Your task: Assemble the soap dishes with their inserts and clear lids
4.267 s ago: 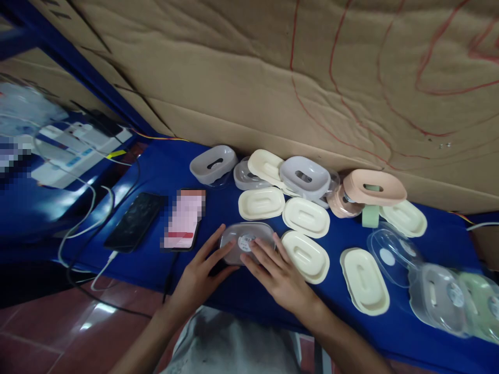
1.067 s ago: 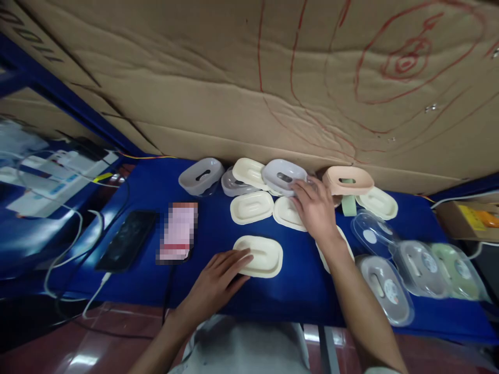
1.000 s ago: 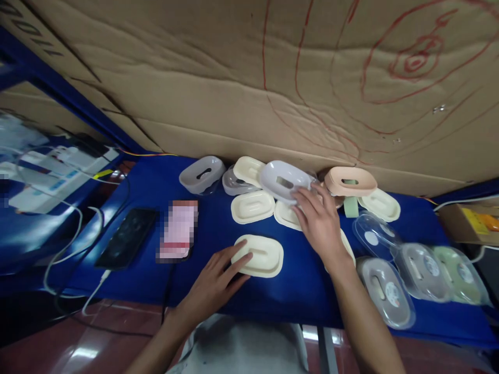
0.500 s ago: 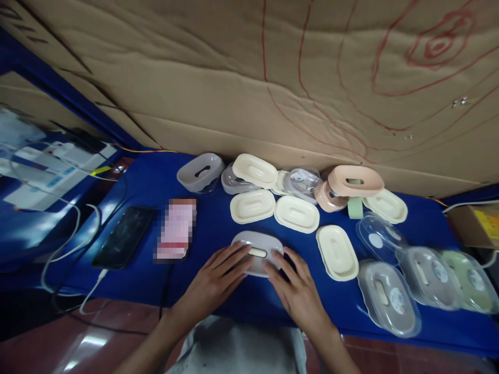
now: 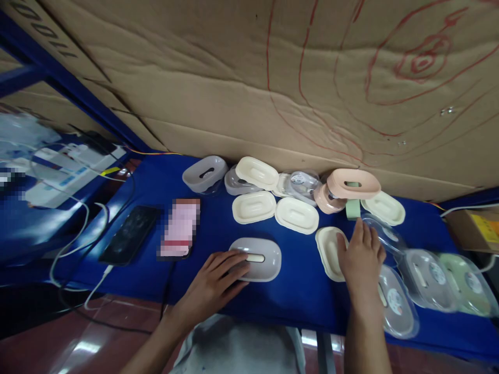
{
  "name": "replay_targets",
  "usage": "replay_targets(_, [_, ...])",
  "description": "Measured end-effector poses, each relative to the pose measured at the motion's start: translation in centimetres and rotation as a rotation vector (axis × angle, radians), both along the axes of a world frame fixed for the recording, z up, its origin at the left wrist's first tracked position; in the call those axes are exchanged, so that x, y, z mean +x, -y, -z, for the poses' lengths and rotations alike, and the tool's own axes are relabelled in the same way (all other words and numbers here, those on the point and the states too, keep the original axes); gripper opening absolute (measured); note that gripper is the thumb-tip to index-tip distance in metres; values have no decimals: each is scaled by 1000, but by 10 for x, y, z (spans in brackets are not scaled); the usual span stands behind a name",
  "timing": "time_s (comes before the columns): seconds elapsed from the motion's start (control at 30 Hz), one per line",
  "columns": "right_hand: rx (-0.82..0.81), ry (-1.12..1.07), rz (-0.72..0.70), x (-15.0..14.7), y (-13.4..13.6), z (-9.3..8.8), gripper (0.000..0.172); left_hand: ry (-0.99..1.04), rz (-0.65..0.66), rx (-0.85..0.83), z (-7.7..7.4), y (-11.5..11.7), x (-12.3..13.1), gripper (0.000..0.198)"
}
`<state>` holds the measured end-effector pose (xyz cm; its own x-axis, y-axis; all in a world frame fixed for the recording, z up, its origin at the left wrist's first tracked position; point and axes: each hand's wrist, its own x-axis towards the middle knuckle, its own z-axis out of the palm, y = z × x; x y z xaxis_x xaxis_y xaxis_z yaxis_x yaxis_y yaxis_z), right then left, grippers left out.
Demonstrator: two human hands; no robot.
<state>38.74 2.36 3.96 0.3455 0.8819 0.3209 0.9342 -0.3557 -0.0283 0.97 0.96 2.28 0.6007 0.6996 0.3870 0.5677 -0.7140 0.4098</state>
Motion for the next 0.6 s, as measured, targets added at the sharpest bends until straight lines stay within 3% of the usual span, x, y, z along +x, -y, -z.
replay_targets(0.17, [-32,-96,-180,-11,1,1,51,7,-8,-11,1,0,3,20])
replay_targets(0.37, [46,-30,141,6,12,-8,45,56,5,-28,4,-1,4,21])
replay_targets(0.5, [26,-6,152,27,17,-16,45,53,11,-36,5,-3,4,21])
replay_targets(0.6, [14,16,96,61,11,-18,52,49,18,-37,4,-3,4,21])
